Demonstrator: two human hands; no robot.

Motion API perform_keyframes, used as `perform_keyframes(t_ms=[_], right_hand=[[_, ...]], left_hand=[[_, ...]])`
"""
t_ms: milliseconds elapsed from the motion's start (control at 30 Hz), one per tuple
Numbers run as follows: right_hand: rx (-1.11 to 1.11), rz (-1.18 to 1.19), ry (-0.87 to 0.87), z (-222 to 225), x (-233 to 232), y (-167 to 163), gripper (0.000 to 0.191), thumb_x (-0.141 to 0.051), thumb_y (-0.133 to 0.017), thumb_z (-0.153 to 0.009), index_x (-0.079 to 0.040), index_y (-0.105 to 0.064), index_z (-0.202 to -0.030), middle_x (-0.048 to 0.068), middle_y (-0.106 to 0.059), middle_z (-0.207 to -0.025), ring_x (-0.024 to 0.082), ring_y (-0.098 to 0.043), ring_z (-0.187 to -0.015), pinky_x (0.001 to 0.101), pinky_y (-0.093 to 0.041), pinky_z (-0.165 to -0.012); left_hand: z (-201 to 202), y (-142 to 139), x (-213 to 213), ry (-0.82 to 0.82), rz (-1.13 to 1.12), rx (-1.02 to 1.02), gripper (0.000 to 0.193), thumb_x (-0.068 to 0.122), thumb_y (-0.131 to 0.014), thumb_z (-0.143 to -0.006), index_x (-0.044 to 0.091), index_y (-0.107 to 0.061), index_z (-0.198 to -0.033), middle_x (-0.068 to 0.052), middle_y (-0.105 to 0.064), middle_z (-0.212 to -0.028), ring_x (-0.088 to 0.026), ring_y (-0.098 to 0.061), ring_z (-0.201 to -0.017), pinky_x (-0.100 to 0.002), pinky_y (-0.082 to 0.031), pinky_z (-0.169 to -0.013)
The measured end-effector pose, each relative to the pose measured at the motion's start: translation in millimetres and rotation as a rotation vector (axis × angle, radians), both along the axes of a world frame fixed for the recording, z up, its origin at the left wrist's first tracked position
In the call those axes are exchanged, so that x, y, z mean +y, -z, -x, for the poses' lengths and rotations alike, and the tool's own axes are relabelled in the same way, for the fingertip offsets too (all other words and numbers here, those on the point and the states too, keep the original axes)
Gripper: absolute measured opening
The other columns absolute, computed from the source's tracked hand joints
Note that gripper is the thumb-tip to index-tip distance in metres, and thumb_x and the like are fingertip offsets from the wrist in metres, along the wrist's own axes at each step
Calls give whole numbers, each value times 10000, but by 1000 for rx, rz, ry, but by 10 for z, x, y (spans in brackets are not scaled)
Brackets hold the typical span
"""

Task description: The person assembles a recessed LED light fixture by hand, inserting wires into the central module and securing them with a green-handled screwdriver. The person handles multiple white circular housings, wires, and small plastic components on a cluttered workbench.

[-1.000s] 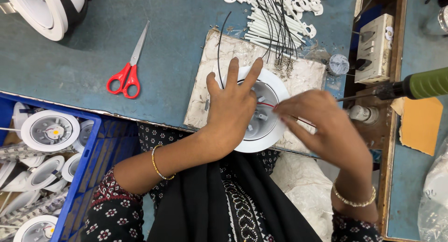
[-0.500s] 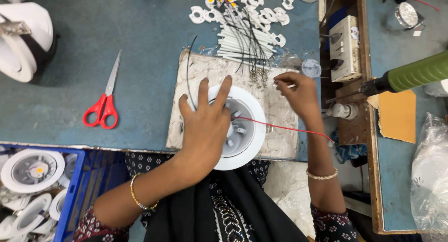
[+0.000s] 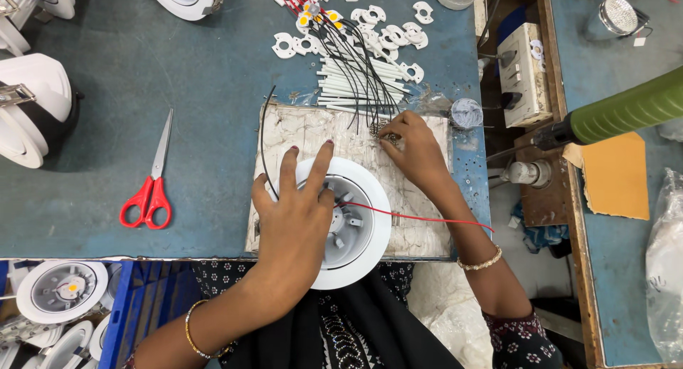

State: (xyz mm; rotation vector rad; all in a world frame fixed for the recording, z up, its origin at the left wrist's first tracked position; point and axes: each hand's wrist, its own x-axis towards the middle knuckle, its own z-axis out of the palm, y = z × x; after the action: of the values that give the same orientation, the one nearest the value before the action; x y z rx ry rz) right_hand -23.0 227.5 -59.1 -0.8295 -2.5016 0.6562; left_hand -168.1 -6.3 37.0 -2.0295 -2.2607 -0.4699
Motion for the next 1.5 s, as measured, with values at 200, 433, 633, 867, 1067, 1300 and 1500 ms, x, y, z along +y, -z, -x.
perform_keyframes(t_ms=[200, 433, 633, 867, 1067, 1300, 1500], right_hand=[[-25, -3, -1, 58, 47, 33, 131, -104, -764, -858, -65, -744, -981, 103, -632, -999, 291, -632, -948, 392, -525, -819], [-63, -20, 22, 86, -20, 33, 135, -106, -752, -838, -56, -721, -958, 116, -625, -1019, 299, -628, -964, 389, -527, -784], [-75, 7, 30, 97, -16, 11, 141, -104, -738, -857, -66, -721, -991, 110, -627, -1003, 279, -643, -928, 390, -533, -807], [-86, -56, 37, 217, -41, 51, 164, -138, -766, -850, -55, -712, -981, 109, -623, -992, 302, -621, -971, 410, -515, -809], [-146, -51, 21, 279, -9, 57, 153, -152, -762, -843, -50, -691, -933, 110, -617, -971, 313, -612, -985, 424, -508, -811], [-202, -133, -25, 308, -46, 81, 142, -139, -751, -813, -44, -664, -874, 117, -631, -964, 325, -616, -991, 436, -511, -832], [-126, -28, -8, 187, -270, -150, 171, -144, -769, -833, -30, -675, -921, 127, -623, -948, 280, -624, -863, 396, -514, -754]], left_hand=[[31, -2, 20, 4, -4, -8, 206, 19, -676, -705, -21, -715, -904, -171, -359, -1563, -472, -355, -1377, -676, -362, -958], [69, -15, 17, 11, 19, 1, 189, 39, -685, -720, -17, -734, -894, -176, -358, -1564, -472, -368, -1367, -665, -367, -951], [97, -15, 12, 1, 21, 12, 219, 65, -699, -701, -20, -733, -899, -172, -356, -1563, -473, -370, -1363, -678, -365, -954], [118, -24, -5, 3, -1, -21, 208, 64, -697, -711, -23, -726, -898, -176, -350, -1566, -477, -367, -1368, -694, -355, -964], [124, -36, -39, 6, -13, -32, 203, 63, -692, -710, -24, -720, -890, -178, -352, -1565, -480, -369, -1364, -696, -353, -961], [66, 46, -122, -27, -68, -23, 166, 84, -696, -753, -4, -731, -889, -150, -375, -1574, -459, -379, -1376, -689, -358, -960], [49, 88, -199, -47, -71, -7, 146, 106, -703, -767, 10, -744, -869, -132, -382, -1571, -449, -375, -1383, -701, -366, -963]])
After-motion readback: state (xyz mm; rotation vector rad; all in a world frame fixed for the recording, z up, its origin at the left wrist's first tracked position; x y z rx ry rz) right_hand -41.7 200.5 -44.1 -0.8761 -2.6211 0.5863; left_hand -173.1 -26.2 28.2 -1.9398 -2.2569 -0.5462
